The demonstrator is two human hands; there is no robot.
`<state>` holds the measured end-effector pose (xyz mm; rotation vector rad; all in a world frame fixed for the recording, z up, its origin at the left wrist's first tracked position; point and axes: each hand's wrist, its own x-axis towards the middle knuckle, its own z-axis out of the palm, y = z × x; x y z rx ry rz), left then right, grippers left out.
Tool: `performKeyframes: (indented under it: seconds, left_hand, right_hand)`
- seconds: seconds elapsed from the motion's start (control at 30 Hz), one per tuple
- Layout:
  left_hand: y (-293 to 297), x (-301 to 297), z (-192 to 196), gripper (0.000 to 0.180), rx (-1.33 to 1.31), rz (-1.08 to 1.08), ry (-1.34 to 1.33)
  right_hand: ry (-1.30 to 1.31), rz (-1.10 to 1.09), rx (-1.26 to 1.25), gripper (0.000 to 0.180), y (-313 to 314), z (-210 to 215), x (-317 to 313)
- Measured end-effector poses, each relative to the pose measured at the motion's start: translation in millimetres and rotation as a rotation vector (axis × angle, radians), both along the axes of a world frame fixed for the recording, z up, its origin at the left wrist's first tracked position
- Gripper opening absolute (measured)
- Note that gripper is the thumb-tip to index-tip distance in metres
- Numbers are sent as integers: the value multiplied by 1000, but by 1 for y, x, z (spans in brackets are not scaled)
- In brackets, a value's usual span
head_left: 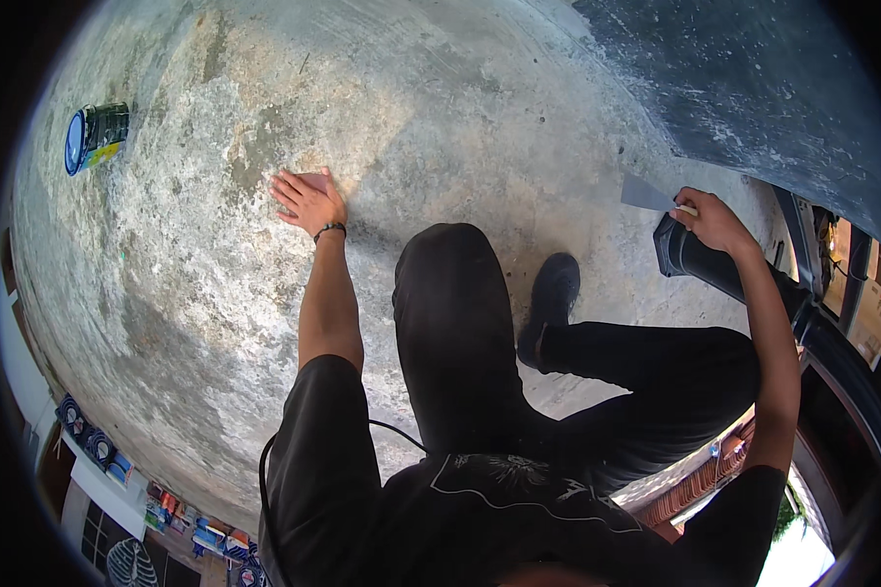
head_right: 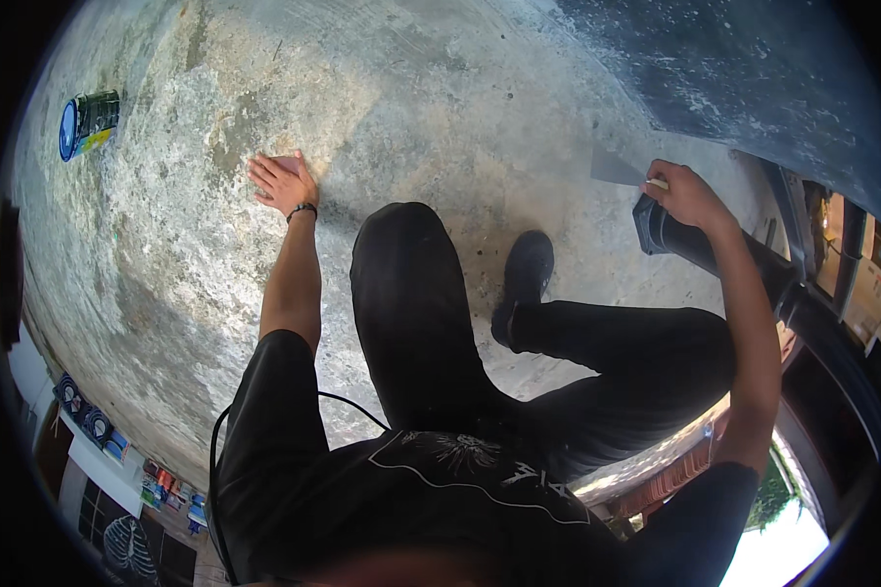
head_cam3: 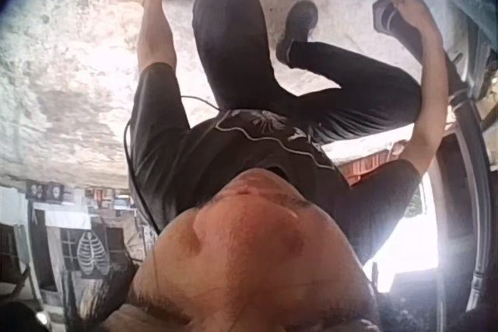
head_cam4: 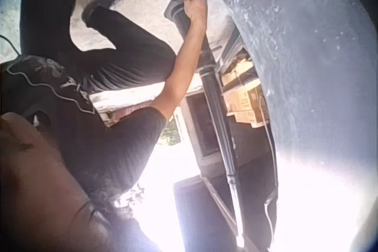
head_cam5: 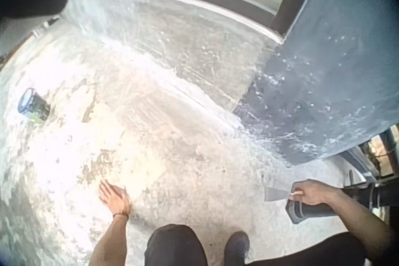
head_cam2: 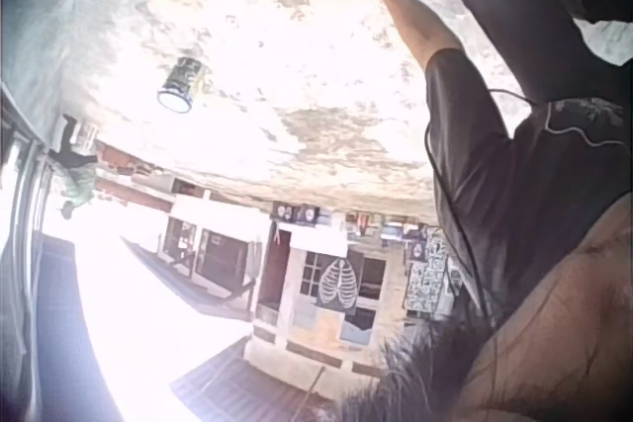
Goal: The person scrapes paint or debris from the bottom edge of an exterior wall using a putty knife scraper.
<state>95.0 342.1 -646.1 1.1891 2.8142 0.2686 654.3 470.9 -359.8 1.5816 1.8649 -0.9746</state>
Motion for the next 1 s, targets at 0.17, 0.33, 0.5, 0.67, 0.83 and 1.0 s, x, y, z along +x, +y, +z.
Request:
performKeyframes:
  seconds: [0.17,0.33,0.5,0.67,0.83,1.0]
  left_hand:
    - [-9,1,2,81,4,21,92]
    - [-6,2,-2,80,28,17,117]
    - [-10,-7,-8,82,3,0,82]
    - [-16,-23,1,87,-125,2,-92]
    - [-35,-19,19,82,-227,-127,-146]
    - [-109,0,14,84,-142,-6,-81]
  right_hand:
    - [-93,-60,-11,27,2,1,0]
    - [-93,-41,-1,27,10,3,-1]
    - [8,84,175,30,15,-1,0]
    - [-61,-55,36,29,21,10,-21]
    - [-48,23,113,29,21,-4,30]
    - [-67,132,169,27,11,-6,55]
